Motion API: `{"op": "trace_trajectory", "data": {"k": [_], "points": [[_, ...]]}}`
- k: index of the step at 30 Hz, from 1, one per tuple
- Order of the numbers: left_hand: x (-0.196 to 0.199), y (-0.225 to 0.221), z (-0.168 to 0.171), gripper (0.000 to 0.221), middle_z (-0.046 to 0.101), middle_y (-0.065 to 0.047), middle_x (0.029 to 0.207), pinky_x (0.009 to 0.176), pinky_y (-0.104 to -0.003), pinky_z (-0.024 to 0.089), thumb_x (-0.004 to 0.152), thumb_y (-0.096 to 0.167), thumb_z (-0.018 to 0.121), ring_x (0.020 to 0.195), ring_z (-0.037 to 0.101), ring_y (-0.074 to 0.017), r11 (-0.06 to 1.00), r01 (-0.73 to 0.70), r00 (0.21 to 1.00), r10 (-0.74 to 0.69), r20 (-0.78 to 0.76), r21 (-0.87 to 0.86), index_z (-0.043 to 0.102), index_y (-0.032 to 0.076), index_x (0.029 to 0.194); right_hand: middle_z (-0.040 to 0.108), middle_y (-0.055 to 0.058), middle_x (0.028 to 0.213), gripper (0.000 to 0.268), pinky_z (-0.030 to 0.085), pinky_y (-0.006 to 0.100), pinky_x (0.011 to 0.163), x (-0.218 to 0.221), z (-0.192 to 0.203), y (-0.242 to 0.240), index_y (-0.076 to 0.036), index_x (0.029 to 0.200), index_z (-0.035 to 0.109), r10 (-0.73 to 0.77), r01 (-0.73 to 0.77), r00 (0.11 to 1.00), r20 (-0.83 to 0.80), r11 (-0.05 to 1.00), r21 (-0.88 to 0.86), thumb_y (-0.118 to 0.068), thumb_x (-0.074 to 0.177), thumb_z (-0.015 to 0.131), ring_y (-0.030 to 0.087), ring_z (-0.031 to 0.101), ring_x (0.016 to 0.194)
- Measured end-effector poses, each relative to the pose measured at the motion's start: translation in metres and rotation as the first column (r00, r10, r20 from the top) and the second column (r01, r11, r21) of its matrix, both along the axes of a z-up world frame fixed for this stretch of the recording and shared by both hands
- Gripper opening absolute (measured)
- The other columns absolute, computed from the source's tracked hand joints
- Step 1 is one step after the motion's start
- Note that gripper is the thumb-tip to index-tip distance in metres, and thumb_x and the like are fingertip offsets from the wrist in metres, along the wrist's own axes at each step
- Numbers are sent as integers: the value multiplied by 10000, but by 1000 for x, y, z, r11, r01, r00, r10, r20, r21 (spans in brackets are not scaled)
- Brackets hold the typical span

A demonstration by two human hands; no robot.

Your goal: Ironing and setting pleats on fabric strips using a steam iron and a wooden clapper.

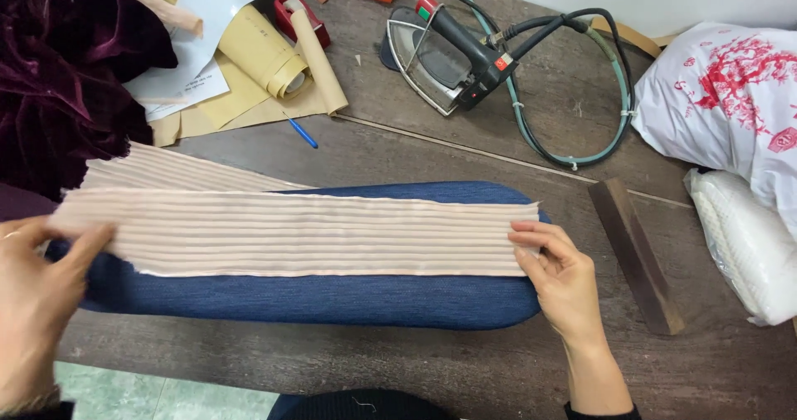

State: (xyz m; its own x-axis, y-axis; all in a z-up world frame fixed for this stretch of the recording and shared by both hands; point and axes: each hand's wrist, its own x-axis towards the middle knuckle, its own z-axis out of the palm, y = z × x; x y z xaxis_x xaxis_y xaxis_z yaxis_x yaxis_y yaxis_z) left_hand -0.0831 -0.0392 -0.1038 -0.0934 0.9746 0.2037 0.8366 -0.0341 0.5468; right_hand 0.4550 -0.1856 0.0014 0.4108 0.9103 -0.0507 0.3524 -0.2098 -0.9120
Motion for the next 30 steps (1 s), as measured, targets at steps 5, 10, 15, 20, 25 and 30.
{"op": "trace_trajectory", "data": {"k": [5, 10, 15, 20, 25, 30], "points": [[-33, -17, -31, 333, 554, -95, 1273, 996, -334, 382, 1002, 263, 645, 1143, 517, -171, 958, -83, 891, 195, 409, -274, 522, 75, 1247, 669, 99, 1139, 158, 540, 253, 861, 0, 6, -16, -21, 948, 728, 36, -35, 999, 34, 999, -39, 23, 840, 620, 180, 629, 1098], [-14, -25, -43, 453, 370, -116, 1490, 1182, -350, 147, 1042, 227, 364, 1398, 280, -193, 857, -12, 830, 296, 473, -515, 398, -26, 1416, 705, 3, 1106, 132, 454, 228, 720, -2, 10, -23, -122, 923, 757, 23, 4, 944, 328, 997, -82, -91, 836, 663, 102, 597, 1024], [124, -52, 78, 416, 631, -255, 1299, 1031, -538, 442, 933, 138, 694, 1270, 576, -450, 887, 388, 867, -259, -425, 252, 608, -46, 1296, 515, 133, 1406, 404, 264, 469, 1159, -43, 17, 2, -50, 1337, 513, 93, -164, 803, 589, 984, 67, -223, 1007, 358, 315, 390, 1378], [210, -73, 74, 722, 175, -39, 1613, 1168, -597, 96, 891, 452, 420, 1495, 123, -269, 860, 507, 813, -457, -362, 52, 232, 175, 1530, 254, 67, 1570, 526, 22, 544, 1177, -92, 0, 17, -119, 1483, 260, 384, -387, 679, 626, 911, -139, -370, 1021, 272, 291, 159, 1469], [216, -78, 58, 753, 164, -14, 1627, 1136, -639, 93, 874, 588, 323, 1499, 128, -327, 899, 438, 826, -398, -399, 8, 228, 241, 1536, 80, 45, 1597, 639, -22, 535, 1135, -46, -17, 3, -157, 1517, 130, 462, -231, 563, 685, 884, -407, -529, 997, 123, 269, 53, 1451], [219, -81, 58, 731, 257, -54, 1609, 1131, -669, 138, 879, 556, 384, 1483, 223, -362, 912, 407, 844, -355, -402, 50, 304, 225, 1526, 96, 32, 1613, 679, -63, 546, 1131, -13, -23, -15, -166, 1531, 104, 353, -134, 723, 595, 915, -380, -522, 960, 194, 238, 21, 1484]]}}
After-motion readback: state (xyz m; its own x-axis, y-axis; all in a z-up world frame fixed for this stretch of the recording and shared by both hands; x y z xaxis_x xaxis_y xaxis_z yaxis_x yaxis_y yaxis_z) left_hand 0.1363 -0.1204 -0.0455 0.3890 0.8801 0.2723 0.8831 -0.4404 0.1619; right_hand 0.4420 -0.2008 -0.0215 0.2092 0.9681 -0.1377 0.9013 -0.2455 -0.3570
